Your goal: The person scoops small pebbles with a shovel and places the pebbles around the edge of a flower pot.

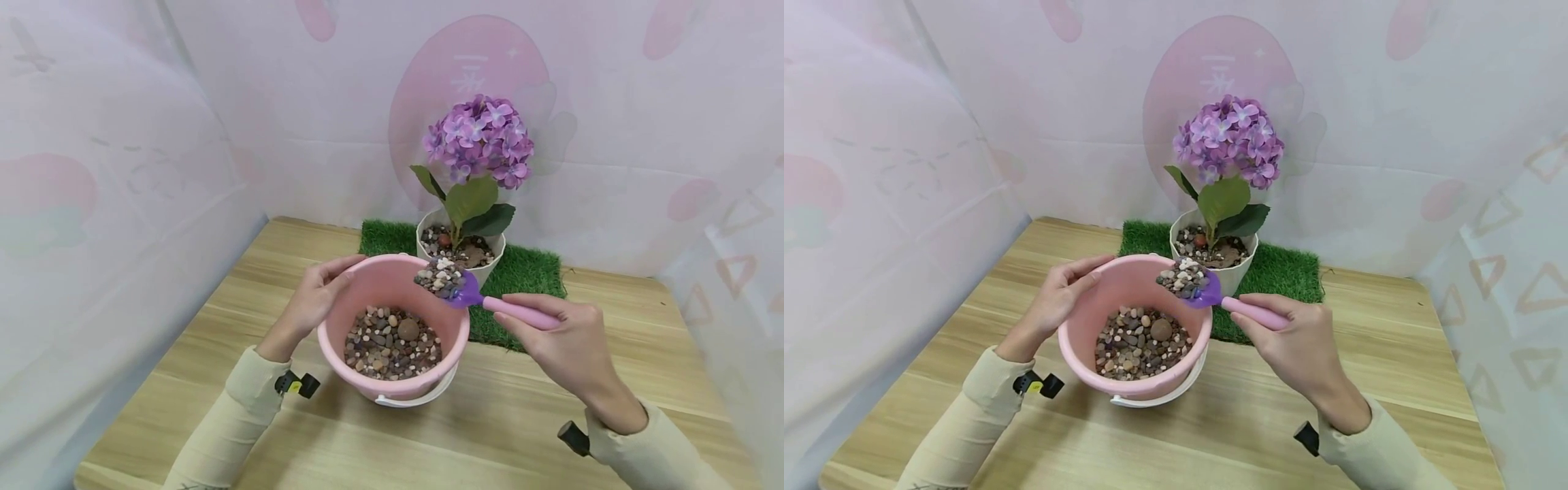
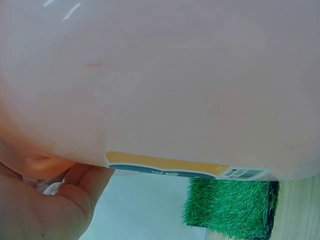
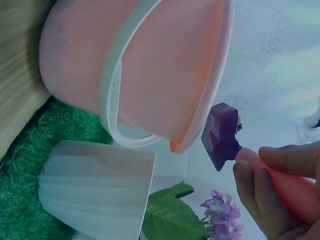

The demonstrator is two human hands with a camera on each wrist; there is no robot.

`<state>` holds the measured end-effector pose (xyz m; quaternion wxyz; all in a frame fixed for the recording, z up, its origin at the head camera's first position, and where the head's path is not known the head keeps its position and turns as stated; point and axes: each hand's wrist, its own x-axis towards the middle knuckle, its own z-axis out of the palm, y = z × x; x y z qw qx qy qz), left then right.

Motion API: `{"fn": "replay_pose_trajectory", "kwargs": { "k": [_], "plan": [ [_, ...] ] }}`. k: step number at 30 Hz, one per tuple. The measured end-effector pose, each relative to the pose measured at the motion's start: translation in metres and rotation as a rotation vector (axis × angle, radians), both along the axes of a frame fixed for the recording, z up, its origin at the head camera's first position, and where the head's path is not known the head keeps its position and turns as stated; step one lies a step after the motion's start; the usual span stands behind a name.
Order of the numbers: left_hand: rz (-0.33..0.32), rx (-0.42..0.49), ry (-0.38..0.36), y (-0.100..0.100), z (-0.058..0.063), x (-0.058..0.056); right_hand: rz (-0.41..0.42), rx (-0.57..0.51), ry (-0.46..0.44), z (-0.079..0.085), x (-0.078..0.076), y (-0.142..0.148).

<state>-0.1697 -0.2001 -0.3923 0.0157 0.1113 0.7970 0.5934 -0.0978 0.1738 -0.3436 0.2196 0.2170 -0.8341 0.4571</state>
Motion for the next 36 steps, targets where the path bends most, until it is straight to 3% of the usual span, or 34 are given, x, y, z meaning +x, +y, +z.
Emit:
{"fn": "replay_pose_trajectory", "kwargs": {
  "k": [16, 36],
  "plan": [
    [0.001, 0.002, 0.008, 0.0, -0.001, -0.001, -0.088, 0.036, 0.041, 0.005, -0.011, 0.028],
    [-0.018, 0.021, 0.013, -0.001, -0.001, -0.002, -0.211, 0.143, -0.065, 0.005, -0.035, 0.042]
  ]
}}
